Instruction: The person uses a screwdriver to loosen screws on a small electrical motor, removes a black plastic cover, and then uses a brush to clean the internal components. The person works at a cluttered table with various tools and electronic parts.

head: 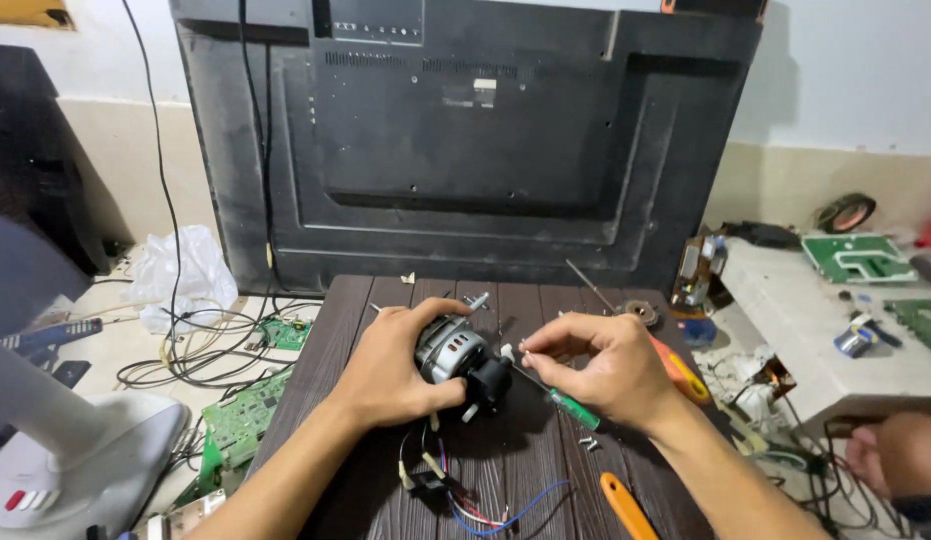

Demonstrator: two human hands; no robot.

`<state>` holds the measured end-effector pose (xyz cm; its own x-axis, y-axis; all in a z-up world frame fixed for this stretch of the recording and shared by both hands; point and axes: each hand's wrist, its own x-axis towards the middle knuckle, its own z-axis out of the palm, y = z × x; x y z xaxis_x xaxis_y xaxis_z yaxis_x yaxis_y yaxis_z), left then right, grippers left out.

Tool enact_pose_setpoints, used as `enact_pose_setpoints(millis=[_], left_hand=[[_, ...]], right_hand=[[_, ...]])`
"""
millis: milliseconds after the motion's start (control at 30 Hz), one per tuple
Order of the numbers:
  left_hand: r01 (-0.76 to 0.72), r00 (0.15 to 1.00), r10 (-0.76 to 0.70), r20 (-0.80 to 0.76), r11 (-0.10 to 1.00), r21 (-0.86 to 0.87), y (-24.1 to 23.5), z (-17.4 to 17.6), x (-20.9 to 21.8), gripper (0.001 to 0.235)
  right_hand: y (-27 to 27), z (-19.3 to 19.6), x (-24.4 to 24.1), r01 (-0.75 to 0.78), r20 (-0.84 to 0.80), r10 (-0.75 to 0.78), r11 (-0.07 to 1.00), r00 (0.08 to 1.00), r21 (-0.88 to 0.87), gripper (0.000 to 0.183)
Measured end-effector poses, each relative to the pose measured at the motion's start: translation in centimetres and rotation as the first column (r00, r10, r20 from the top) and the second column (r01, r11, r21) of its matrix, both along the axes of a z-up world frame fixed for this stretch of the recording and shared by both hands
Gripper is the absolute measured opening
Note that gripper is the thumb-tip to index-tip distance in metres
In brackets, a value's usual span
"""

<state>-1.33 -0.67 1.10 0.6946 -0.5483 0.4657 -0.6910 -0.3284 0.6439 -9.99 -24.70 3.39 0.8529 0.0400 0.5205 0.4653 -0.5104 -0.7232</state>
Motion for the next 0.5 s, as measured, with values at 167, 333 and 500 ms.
enact_pose_setpoints(millis=[167,333,500], left_hand=[[0.007,1.0,-0.007,0.011,0.999,-0.037,-0.3,-0.1,0.0,0.076],[0.031,0.999,-0.027,0.043,0.995,-0.093,-0.4,-0.6,0.1,0.072],[0.016,1.0,-0.018,-0.018,0.992,-0.127,-0.9,-0.7,-0.2,0.072]], right_hand=[[1.2,-0.6,0.0,-0.008,0.063,0.013,0.997,0.998,-0.075,0.016],[1.7,-0.8,0.0,-0.024,0.178,0.049,0.99,0.983,-0.14,0.02],[1.6,-1.2,0.3,0.01,0.24,0.033,0.985,0.97,-0.174,0.02]])
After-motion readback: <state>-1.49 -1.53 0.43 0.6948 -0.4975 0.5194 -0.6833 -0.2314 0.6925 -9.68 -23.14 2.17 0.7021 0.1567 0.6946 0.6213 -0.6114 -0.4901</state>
